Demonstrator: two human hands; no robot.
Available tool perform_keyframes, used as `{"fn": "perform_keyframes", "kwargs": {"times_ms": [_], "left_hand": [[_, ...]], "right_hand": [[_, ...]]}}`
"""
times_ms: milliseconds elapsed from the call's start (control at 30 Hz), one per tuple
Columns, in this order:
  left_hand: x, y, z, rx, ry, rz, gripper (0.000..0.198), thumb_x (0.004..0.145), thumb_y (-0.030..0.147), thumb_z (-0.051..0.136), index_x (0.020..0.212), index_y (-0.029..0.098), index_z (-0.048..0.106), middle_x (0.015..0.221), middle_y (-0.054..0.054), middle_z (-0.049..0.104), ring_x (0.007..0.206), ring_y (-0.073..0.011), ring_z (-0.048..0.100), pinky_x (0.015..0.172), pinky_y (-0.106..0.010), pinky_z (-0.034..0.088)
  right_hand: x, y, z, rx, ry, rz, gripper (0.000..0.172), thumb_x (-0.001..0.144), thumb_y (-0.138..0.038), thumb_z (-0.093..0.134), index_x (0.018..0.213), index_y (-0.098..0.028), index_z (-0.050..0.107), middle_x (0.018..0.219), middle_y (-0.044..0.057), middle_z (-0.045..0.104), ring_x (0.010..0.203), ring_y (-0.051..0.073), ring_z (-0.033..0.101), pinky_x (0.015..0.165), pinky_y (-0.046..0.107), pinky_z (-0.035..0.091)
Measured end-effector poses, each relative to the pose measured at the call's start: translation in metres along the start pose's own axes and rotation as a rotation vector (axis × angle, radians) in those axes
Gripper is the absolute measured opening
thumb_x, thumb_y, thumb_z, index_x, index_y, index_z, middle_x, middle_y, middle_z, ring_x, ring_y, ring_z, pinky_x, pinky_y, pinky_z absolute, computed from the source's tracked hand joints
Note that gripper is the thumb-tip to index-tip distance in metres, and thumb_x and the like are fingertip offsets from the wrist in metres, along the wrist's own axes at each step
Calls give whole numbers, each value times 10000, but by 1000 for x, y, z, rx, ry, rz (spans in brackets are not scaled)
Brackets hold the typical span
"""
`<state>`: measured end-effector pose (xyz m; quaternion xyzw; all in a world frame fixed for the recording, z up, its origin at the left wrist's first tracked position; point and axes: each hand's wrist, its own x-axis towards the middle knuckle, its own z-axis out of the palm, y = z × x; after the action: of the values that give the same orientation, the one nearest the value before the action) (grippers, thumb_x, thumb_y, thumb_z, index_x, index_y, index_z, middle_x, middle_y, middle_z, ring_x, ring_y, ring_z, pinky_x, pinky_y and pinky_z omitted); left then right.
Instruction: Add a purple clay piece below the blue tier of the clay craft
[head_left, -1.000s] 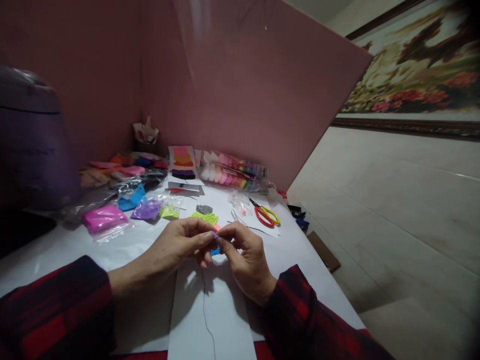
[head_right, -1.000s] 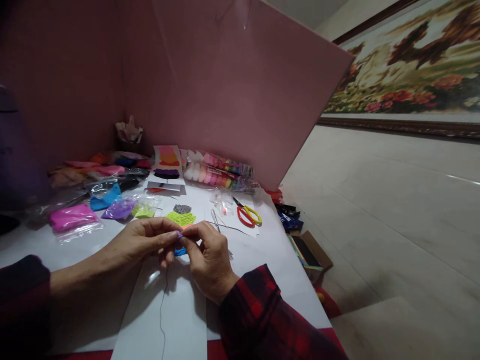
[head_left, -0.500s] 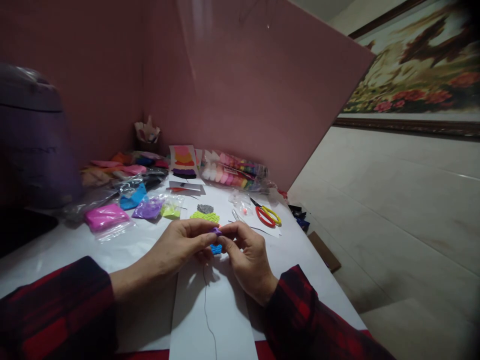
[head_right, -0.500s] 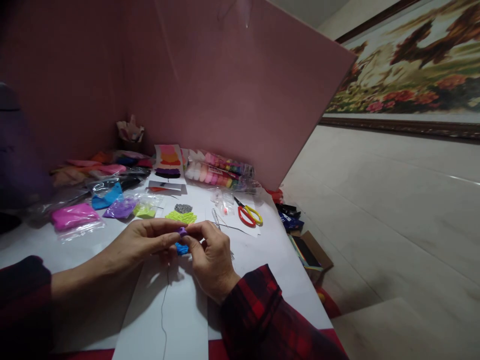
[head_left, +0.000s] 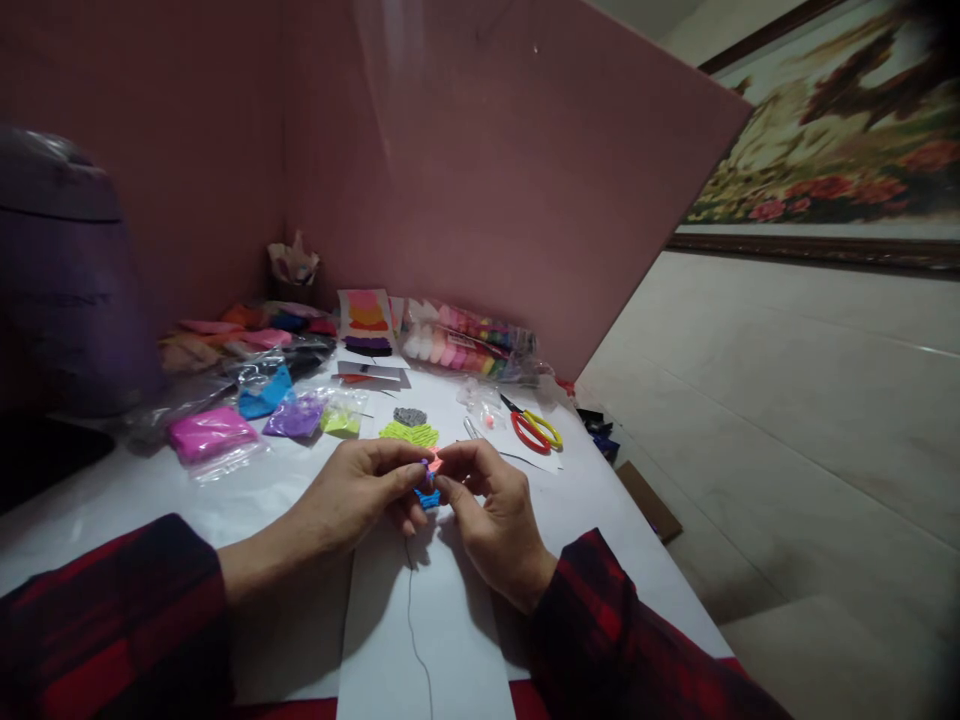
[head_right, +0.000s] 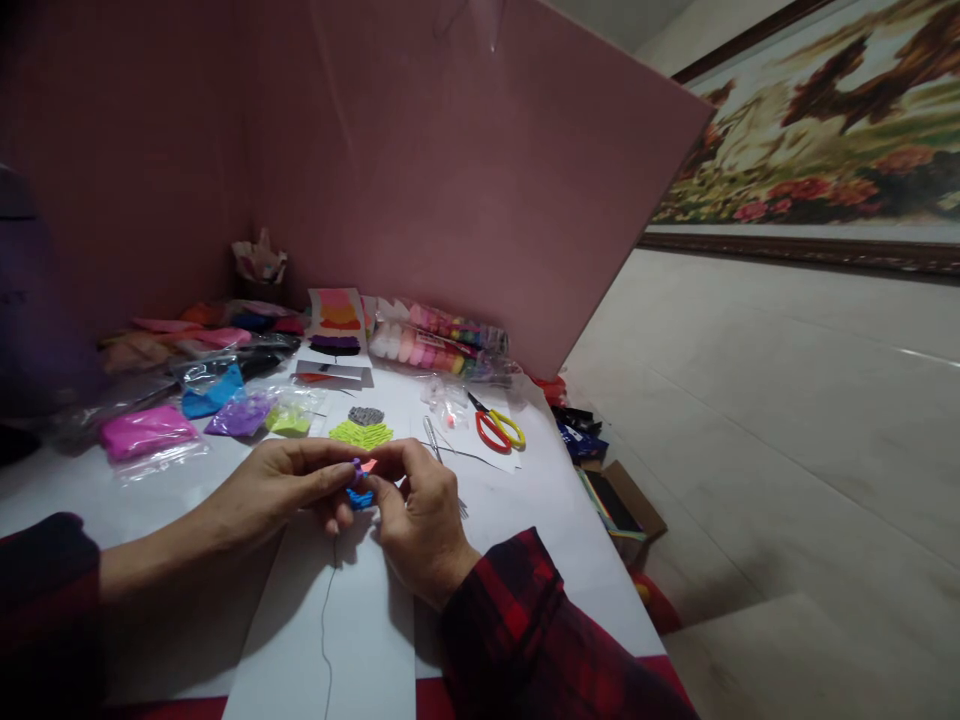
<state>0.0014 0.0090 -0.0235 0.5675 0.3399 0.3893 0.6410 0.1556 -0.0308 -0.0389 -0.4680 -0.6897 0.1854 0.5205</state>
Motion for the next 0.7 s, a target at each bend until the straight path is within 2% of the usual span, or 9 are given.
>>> {"fn": "perform_keyframes", "kwargs": {"times_ms": [200, 433, 600, 700], "left_hand": [[0, -1, -2, 14, -1, 1, 304, 674, 359, 703, 813, 97, 639, 464, -16, 646, 401, -147, 596, 428, -253, 486], [0, -1, 1, -70, -13, -7, 295, 689, 351, 716, 821, 92, 664, 618, -51, 707, 512, -149, 650, 504, -255, 535], [3, -8, -1, -109, 2, 33, 422, 668, 318, 758, 1003, 113, 604, 629, -36, 714, 525, -162, 657, 502, -270, 539], [5, -11, -3, -106, -6, 52, 319, 677, 325, 758, 875, 130, 601, 591, -27, 698, 514, -162, 653, 485, -262, 531]], "right_hand": [[0, -4, -1, -55, -26, -33, 90, 798, -123, 631, 881, -158, 641, 754, 20, 656, 669, 145, 603, 580, 257, 452], [2, -5, -2, -113, 14, -23, 36, 821, -141, 617, 844, -151, 642, 768, 29, 646, 723, 162, 607, 623, 278, 455], [1, -4, -2, -85, -6, -32, 86, 830, -138, 601, 907, -152, 638, 804, 36, 643, 751, 166, 607, 642, 281, 468], [0, -4, -3, -82, -20, -51, 136, 829, -119, 588, 952, -149, 639, 816, 42, 634, 754, 166, 603, 613, 271, 460]]}}
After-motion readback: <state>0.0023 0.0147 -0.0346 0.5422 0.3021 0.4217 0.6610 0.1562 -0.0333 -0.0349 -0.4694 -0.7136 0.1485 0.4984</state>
